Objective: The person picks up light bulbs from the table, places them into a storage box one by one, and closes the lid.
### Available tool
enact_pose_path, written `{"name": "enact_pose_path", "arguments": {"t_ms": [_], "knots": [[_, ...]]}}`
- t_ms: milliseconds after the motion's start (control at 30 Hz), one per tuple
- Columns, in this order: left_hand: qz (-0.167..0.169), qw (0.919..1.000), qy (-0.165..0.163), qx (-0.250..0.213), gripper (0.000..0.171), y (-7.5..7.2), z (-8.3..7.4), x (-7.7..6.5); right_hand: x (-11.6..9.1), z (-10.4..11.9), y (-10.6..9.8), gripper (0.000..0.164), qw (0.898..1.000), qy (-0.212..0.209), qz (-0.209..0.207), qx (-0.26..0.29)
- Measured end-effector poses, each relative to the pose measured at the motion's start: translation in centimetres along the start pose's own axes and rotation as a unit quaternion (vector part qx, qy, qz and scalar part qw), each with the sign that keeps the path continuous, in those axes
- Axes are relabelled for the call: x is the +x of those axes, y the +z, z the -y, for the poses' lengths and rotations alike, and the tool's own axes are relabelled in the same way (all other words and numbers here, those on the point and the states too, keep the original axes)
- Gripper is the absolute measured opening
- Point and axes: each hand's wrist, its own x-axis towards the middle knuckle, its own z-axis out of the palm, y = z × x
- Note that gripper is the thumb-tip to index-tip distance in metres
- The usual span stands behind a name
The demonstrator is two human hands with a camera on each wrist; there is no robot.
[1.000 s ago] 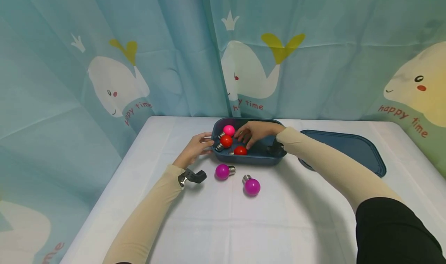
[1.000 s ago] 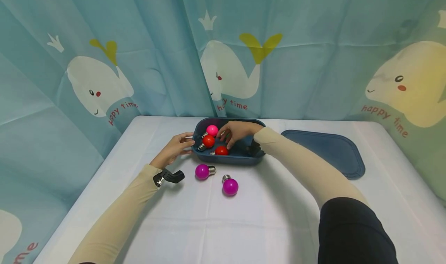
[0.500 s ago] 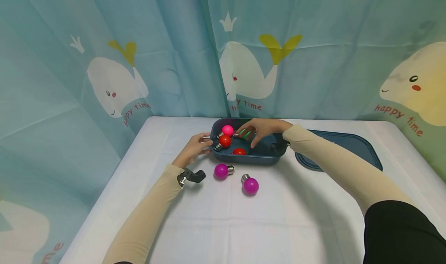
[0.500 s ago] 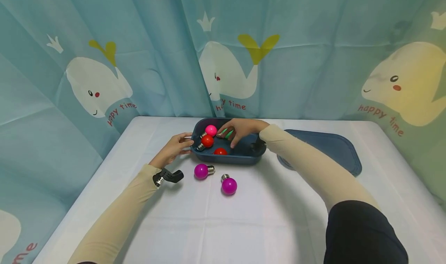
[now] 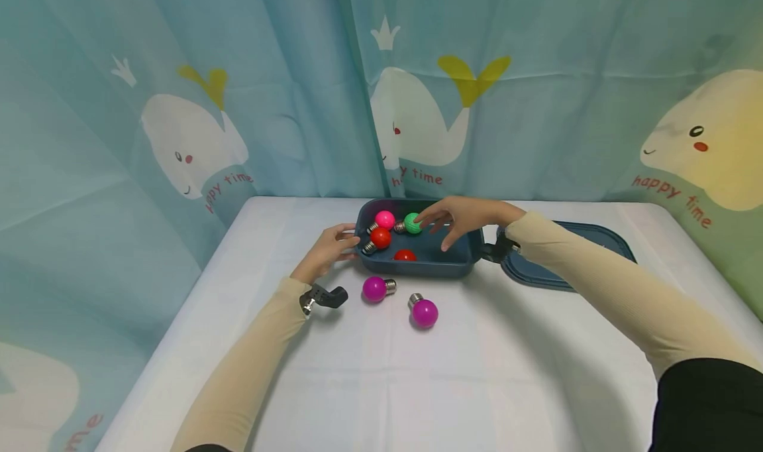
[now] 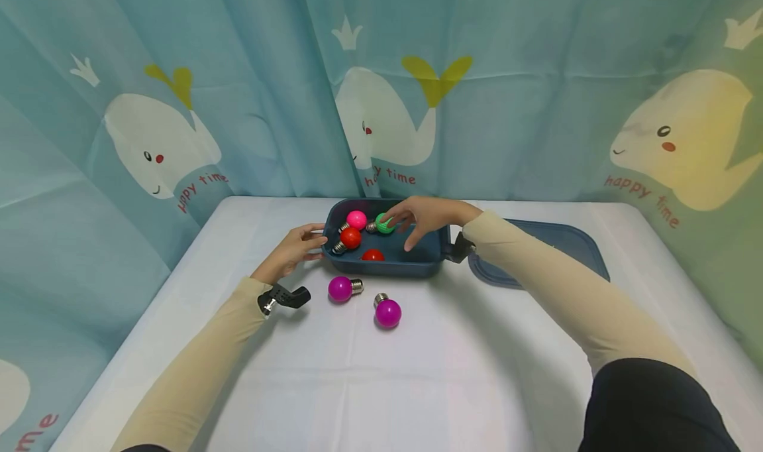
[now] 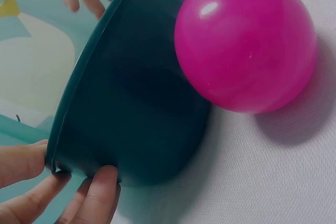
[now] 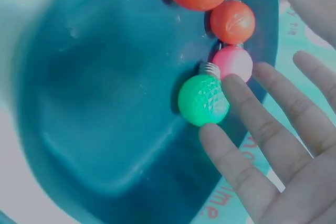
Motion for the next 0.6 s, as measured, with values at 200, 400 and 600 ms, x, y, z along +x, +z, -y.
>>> {"name": "enact_pose_path", "arguments": {"t_ms": [200, 400, 600], "knots": [[0.001, 1.0, 0.001, -0.003, 0.048, 0.1, 0.0, 0.0, -2.4, 0.6, 1.0, 0.066, 0.997, 0.013, -0.069, -0.031], [-0.001, 0.9999, -0.001, -0.012, 0.047, 0.0, 0.1, 0.2, -4.6, 1.0, 3.1, 0.059, 0.985, 0.006, -0.163, -0.049], [-0.001, 1.0, -0.003, -0.009, 0.048, 0.0, 0.1, 0.3, -6.2, 1.9, 5.5, 0.054, 0.968, -0.009, -0.246, -0.049]]}}
